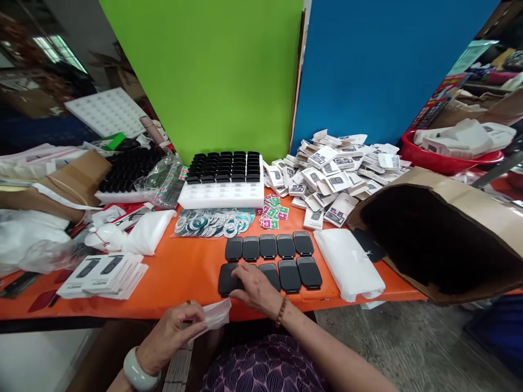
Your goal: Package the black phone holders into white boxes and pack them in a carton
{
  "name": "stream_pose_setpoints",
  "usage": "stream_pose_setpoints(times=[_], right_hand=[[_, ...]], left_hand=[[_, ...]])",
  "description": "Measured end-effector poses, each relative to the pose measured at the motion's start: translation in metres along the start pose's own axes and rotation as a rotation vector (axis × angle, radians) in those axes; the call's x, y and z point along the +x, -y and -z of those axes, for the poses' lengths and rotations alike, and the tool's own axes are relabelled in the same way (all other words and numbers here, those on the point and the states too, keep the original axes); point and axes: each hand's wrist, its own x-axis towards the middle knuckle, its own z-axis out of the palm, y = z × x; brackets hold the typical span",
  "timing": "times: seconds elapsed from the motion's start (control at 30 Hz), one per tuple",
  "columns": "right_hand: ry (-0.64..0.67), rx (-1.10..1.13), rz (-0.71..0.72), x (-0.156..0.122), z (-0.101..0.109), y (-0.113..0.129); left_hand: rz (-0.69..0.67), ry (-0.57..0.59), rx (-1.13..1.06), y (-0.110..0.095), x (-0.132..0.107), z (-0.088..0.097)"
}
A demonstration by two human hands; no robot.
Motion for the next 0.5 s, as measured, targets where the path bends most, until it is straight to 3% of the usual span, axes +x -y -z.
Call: stream_pose_setpoints(times=[0.1,0.2,0.4,0.5], right_hand=[[0.081,-0.391,0.008,0.028,-0.011,0.0],[0.159,-0.582,-0.046,0.048,-0.019,0.003],[0.256,-0.616,-0.078,0.065,-0.024,0.011],[0.252,-0.444,-0.064,0.067,-0.018,0.01]], left_hand=[[-0.004,0.025,0.107,0.002,-0.004,0.001],[0.002,0.036,0.172,0.006,-0.002,-0.002],[0.019,0.003,0.279,0.018,0.009,-0.007],[0.006,-0.005,0.281,0.02,0.014,-0.008]])
